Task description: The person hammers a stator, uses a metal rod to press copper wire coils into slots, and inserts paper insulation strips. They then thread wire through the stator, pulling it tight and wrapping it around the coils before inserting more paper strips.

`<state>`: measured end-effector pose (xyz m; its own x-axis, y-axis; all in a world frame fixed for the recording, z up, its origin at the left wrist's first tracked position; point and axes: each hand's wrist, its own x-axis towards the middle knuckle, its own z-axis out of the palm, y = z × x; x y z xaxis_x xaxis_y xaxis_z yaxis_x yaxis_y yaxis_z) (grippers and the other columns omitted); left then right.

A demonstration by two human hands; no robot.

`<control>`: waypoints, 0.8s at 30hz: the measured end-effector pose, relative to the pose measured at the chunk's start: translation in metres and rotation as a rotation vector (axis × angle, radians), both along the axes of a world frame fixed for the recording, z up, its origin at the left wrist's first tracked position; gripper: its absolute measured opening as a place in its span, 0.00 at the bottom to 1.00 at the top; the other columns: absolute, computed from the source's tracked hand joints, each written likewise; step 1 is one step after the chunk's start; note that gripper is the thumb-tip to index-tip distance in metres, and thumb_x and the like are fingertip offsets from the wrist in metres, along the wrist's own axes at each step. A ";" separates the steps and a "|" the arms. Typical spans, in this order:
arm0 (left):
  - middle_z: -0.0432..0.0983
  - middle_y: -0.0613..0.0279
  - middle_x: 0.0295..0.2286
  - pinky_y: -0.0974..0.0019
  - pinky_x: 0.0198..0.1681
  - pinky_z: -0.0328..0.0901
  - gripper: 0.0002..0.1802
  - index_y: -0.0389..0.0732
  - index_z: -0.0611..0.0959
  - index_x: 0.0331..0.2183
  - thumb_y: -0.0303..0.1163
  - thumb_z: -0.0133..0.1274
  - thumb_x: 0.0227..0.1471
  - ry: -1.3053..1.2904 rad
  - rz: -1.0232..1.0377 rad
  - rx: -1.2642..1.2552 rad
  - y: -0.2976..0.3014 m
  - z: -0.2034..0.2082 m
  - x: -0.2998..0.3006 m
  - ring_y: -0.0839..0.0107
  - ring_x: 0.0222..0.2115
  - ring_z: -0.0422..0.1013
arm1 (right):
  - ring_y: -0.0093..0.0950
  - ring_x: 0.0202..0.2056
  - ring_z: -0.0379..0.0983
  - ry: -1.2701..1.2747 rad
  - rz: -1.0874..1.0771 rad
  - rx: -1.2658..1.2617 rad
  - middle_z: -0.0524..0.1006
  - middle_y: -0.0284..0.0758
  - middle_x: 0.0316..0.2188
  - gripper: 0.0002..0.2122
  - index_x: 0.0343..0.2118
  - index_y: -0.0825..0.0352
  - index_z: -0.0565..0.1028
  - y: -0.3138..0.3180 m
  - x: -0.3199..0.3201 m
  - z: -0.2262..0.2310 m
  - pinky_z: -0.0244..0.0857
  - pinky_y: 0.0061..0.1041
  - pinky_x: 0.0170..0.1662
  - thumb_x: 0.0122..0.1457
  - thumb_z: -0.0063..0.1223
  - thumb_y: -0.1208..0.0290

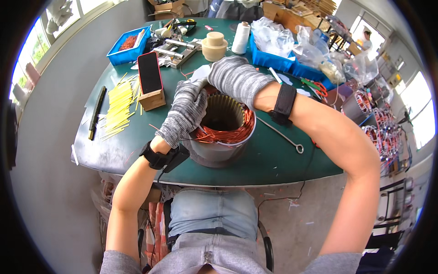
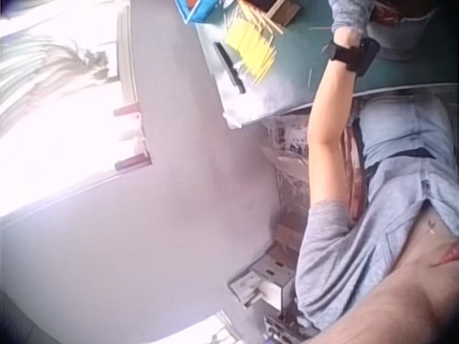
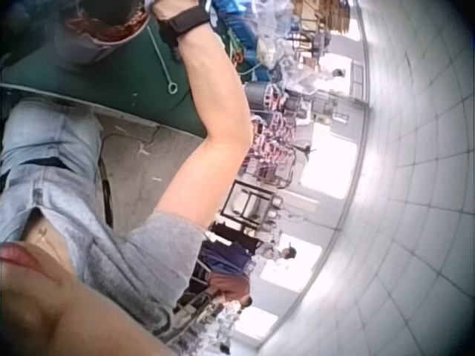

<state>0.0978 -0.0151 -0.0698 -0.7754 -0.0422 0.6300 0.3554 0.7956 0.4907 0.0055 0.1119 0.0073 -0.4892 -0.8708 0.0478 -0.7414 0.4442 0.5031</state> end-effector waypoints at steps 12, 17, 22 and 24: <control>0.75 0.47 0.33 0.51 0.45 0.63 0.15 0.43 0.80 0.40 0.27 0.47 0.48 0.016 0.029 0.071 0.002 -0.004 0.001 0.48 0.37 0.69 | 0.34 0.24 0.71 -0.409 0.193 -0.826 0.74 0.40 0.22 0.09 0.29 0.67 0.75 0.081 -0.022 -0.026 0.65 0.31 0.30 0.55 0.55 0.66; 0.75 0.48 0.31 0.52 0.45 0.60 0.14 0.41 0.80 0.38 0.26 0.47 0.47 0.028 0.033 0.056 0.004 -0.004 0.004 0.50 0.36 0.69 | 0.14 0.30 0.64 -0.643 -0.419 -1.155 0.72 0.26 0.28 0.07 0.35 0.67 0.73 0.132 -0.004 -0.021 0.64 0.19 0.34 0.63 0.47 0.69; 0.72 0.47 0.39 0.55 0.50 0.61 0.20 0.44 0.75 0.50 0.23 0.42 0.56 0.233 -0.260 -0.033 -0.010 -0.010 -0.006 0.51 0.42 0.67 | 0.17 0.32 0.69 -0.707 0.085 -0.918 0.75 0.29 0.34 0.08 0.39 0.65 0.73 0.147 0.023 -0.024 0.65 0.20 0.42 0.64 0.42 0.69; 0.70 0.47 0.40 0.55 0.52 0.61 0.21 0.44 0.73 0.51 0.22 0.42 0.56 0.102 -0.423 -0.060 -0.020 -0.002 -0.013 0.51 0.45 0.66 | 0.16 0.31 0.70 -0.892 -0.077 -1.137 0.76 0.29 0.35 0.07 0.38 0.64 0.72 0.148 0.019 -0.030 0.67 0.19 0.38 0.65 0.41 0.69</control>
<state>0.0847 -0.0346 -0.0715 -0.6501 0.3049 0.6960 0.7006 0.5953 0.3935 0.0245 0.2604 -0.0226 -0.7684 -0.5408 0.3422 -0.5696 0.3341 -0.7510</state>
